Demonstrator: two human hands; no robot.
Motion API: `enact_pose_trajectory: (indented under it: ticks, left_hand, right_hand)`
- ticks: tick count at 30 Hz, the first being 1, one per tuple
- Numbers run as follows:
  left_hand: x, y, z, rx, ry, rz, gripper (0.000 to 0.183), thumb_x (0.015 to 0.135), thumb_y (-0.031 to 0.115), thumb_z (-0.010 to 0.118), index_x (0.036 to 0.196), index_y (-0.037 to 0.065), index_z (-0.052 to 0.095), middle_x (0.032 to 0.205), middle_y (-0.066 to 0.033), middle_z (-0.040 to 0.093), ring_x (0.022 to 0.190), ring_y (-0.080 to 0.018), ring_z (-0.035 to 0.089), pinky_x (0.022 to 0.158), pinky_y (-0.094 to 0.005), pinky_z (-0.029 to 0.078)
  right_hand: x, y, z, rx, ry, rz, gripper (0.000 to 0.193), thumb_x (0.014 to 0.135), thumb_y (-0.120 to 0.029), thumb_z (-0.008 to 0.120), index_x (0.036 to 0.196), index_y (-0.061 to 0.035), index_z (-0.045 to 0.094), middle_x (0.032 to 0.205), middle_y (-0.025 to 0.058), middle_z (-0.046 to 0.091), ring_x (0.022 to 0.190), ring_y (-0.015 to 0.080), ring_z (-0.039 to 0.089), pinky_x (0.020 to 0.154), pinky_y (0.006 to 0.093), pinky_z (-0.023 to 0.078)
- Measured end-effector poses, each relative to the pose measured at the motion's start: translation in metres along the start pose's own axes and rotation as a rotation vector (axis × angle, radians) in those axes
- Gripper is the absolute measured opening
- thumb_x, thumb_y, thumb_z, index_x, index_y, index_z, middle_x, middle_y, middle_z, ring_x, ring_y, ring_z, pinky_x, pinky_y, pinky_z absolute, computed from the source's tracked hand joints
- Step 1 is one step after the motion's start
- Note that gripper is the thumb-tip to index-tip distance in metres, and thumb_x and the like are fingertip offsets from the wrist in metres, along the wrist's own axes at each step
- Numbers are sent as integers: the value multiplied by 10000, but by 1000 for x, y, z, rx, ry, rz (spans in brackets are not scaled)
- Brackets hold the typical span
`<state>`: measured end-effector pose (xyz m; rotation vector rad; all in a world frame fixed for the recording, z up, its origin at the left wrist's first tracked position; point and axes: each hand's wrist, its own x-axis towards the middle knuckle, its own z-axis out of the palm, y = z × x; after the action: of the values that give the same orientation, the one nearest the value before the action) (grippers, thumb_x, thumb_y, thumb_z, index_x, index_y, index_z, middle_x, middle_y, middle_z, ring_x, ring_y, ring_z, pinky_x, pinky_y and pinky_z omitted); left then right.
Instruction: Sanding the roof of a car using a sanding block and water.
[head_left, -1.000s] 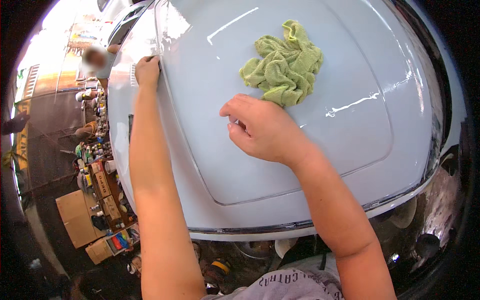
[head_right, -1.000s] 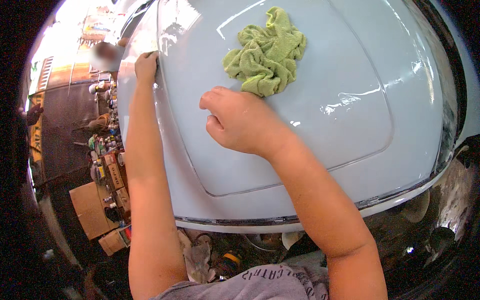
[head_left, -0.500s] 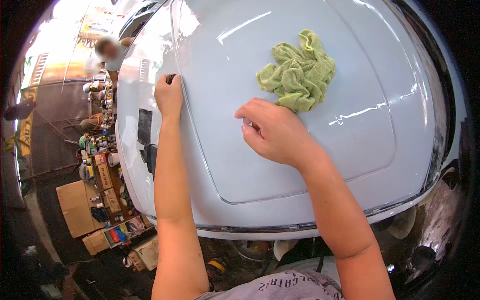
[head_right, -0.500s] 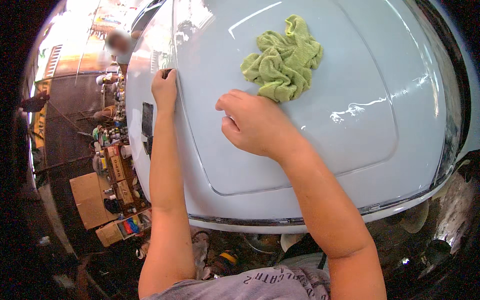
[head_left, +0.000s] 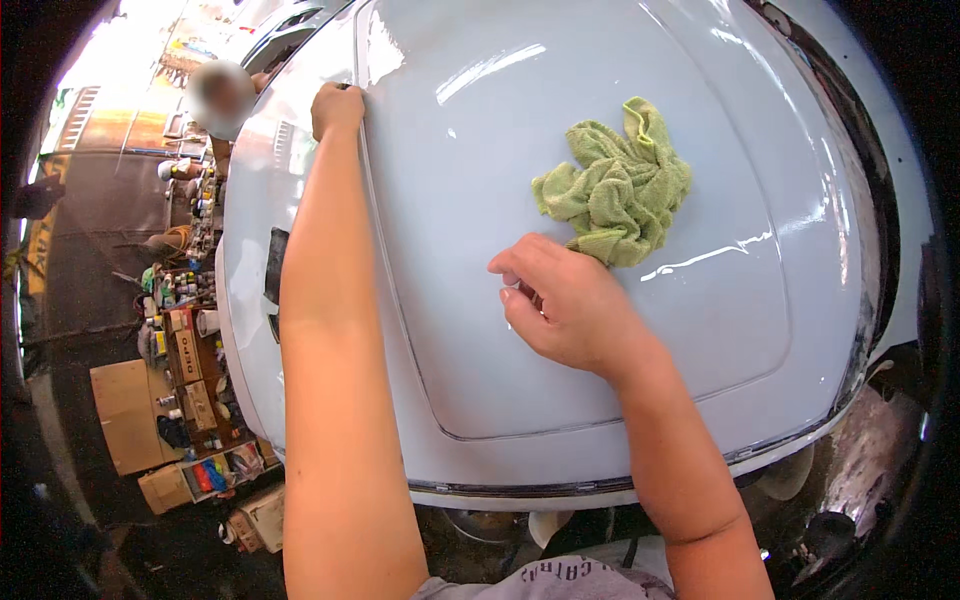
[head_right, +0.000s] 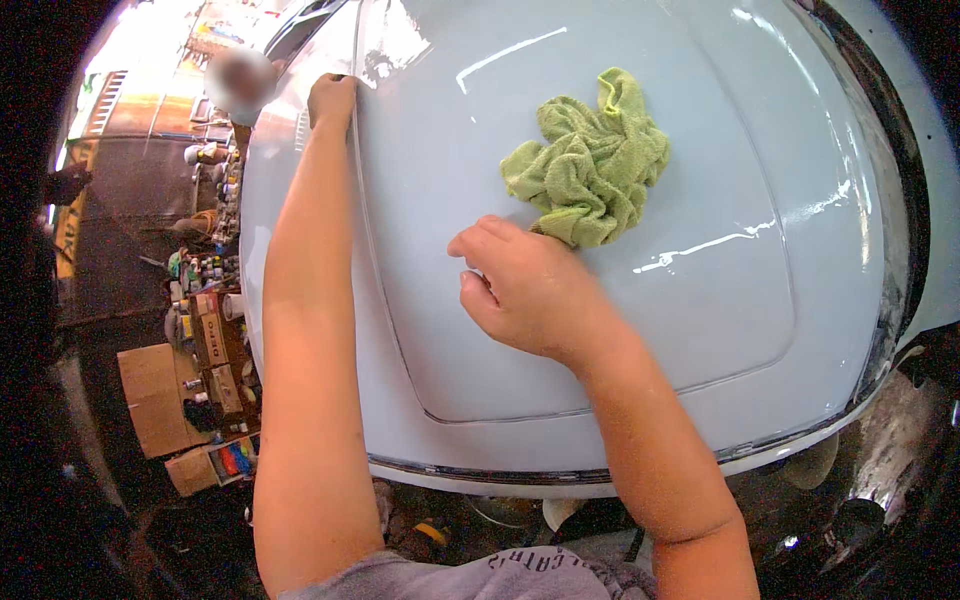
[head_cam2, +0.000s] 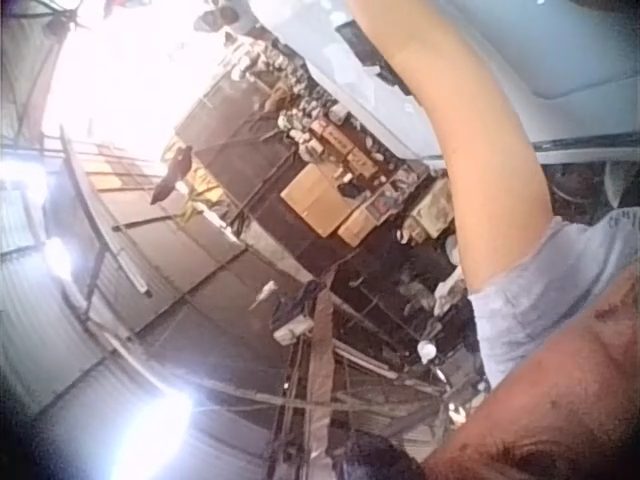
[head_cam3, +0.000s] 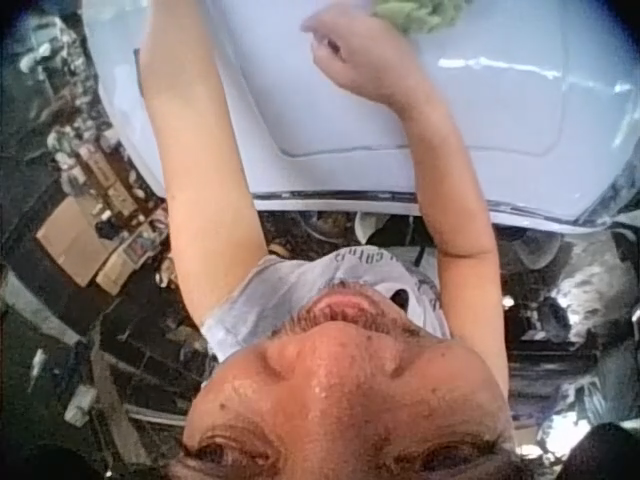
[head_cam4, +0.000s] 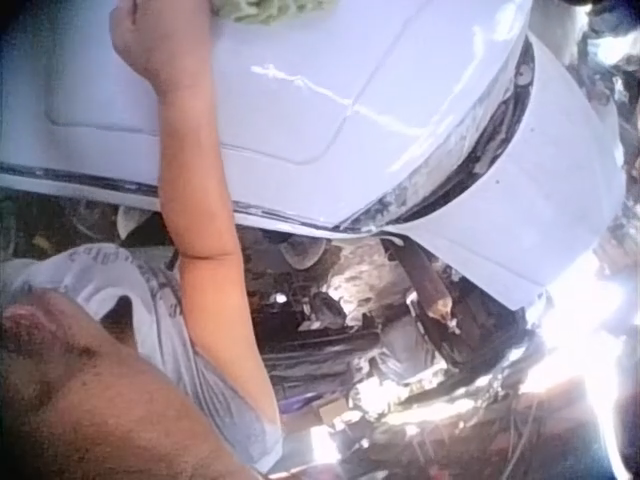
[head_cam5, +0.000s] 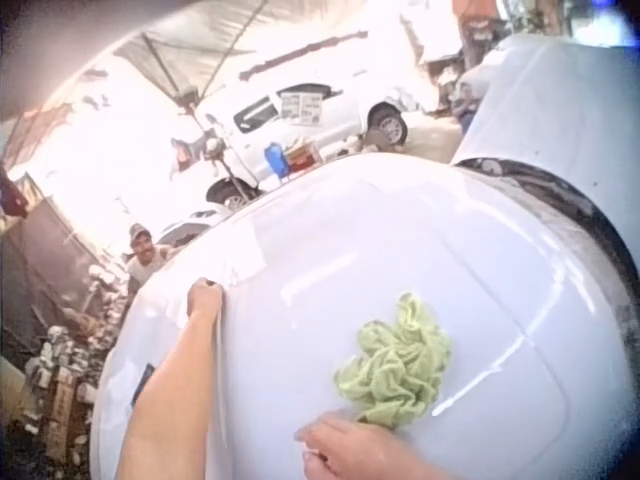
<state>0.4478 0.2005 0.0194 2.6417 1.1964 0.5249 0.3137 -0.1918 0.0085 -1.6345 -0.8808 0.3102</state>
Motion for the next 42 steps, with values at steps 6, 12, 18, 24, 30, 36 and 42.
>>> enact_pose_trajectory:
  ticks: [6,12,18,24,30,36,42]
  left_hand:
    - [-52,-29,-9,-71,0,120,273,899,267,636,1053,63,734,1083,-165,737,1016,-334,700,881,-445,540]
    - [-216,-57,-64,-100,38,156,160,930,205,659,961,49,680,1036,-140,635,989,-329,622,868,-411,497]
    - [-376,-75,-116,-138,16,80,119,928,129,672,932,14,643,940,-121,591,890,-288,588,808,-396,478]
    - [-449,-87,-138,-188,-13,-2,105,902,74,697,930,-9,640,904,-105,570,847,-251,556,788,-361,462]
    - [-449,-85,-151,-231,-171,-122,169,923,142,710,963,-18,677,925,-53,631,839,-124,546,764,-281,456]
    - [-387,-38,-166,-531,57,7,249,952,193,690,1048,-37,687,905,-46,657,779,-114,562,714,-283,475]
    - [-368,17,-145,-804,-38,108,407,982,247,664,1235,-70,634,1087,-104,682,963,-155,618,855,-294,503]
  right_hand:
    - [-3,-1,2,32,28,-34,206,834,-40,630,1039,-22,641,970,135,667,743,320,666,701,418,548]
    - [-3,0,2,72,48,-20,214,836,-47,633,1048,-17,638,976,142,674,745,317,664,708,407,542]
    - [-4,10,7,60,97,-81,214,846,-81,618,1042,-4,656,909,153,681,811,324,666,739,404,537]
    - [-5,15,9,73,97,-107,204,874,-72,585,1047,18,645,814,105,625,758,215,604,722,330,496]
    - [-8,4,6,113,51,-102,212,901,-116,583,1066,4,642,866,70,653,781,168,618,723,316,506]
    - [-15,-11,16,492,-407,188,309,922,-199,611,1192,-51,634,1056,13,662,877,122,646,739,283,546]
    - [-17,-18,14,447,-421,108,474,891,-285,669,1294,-46,601,1148,66,659,1052,146,627,862,292,535]
